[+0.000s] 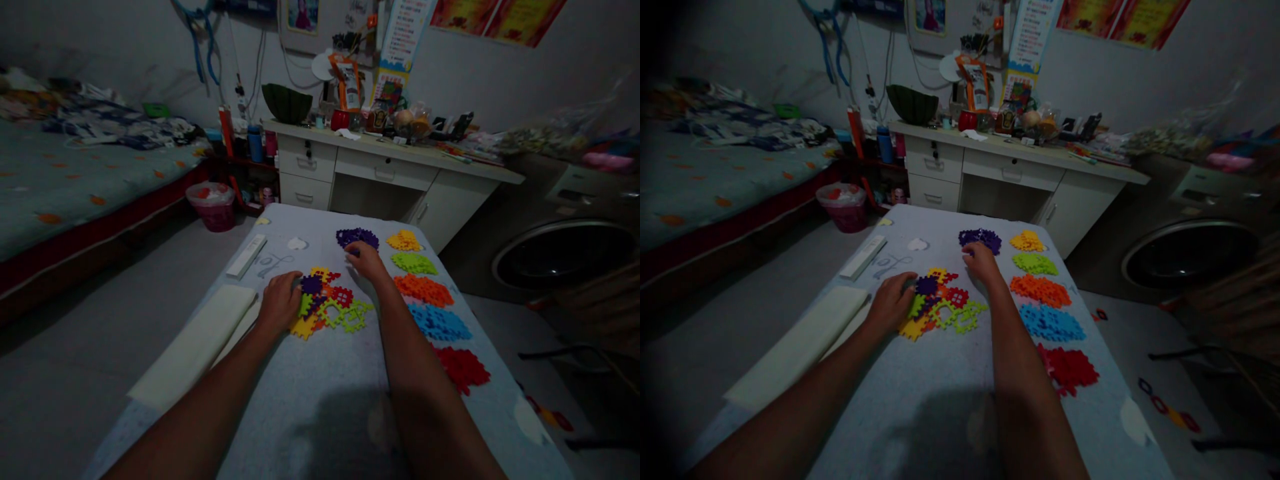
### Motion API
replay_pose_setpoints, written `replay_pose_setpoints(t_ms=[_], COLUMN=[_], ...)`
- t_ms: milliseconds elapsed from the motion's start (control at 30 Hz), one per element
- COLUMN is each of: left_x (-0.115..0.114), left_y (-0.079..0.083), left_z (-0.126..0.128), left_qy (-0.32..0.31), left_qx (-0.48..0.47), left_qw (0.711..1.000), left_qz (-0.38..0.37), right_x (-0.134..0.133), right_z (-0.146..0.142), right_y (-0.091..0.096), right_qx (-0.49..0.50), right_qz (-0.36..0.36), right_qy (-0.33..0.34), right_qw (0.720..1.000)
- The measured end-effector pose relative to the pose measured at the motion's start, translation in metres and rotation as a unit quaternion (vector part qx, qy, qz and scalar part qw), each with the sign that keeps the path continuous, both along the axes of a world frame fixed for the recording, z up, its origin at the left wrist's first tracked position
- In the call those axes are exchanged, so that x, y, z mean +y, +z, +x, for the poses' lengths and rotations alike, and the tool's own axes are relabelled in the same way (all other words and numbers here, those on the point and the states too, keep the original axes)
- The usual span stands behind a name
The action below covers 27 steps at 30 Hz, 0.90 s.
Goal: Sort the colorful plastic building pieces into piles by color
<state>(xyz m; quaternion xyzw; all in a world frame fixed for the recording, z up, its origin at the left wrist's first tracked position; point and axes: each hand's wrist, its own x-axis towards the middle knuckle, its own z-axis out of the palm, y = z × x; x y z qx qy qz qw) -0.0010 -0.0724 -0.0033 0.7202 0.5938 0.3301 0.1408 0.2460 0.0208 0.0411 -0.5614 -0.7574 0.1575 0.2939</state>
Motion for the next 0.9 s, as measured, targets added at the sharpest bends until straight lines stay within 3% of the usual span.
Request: replay_pose_setpoints(t_ms=[100, 167, 300, 400, 667, 900], left_x=[-0.001, -0.001, -0.001, -0.001, -0.004, -0.003], left_y=[-0.001, 0.0, 0.001, 0.002, 0.006, 0.005], left_z=[0.0, 0.0, 0.0, 0.001, 0.001, 0.001], left_qy=[0.003, 0.001, -0.009, -0.008, -0.014, -0.013], left_qx=[0.006, 0.011, 0.015, 0.015, 0.006, -0.004], left_qw=[1.0, 1.0, 0.999, 0.999, 0.999, 0.999], left_qz=[-0.007, -0.014, -0.027, -0.034, -0.039, -0.032], right_x=[-0.012, -0.021, -0.035, -0.041, -0.039, -0.033], right_z=[-0.022, -0.037, -0.057, -0.063, -0.061, -0.056], right_y=[0.018, 0.024, 0.025, 0.023, 0.023, 0.026], right_qx=[-0.044, -0.105, -0.232, -0.268, -0.214, -0.109], right_qz=[-0.111, -0.136, -0.115, -0.101, -0.097, -0.075], right_qy=[0.146, 0.195, 0.194, 0.182, 0.18, 0.253], right_qw=[0.982, 0.966, 0.946, 0.941, 0.955, 0.958])
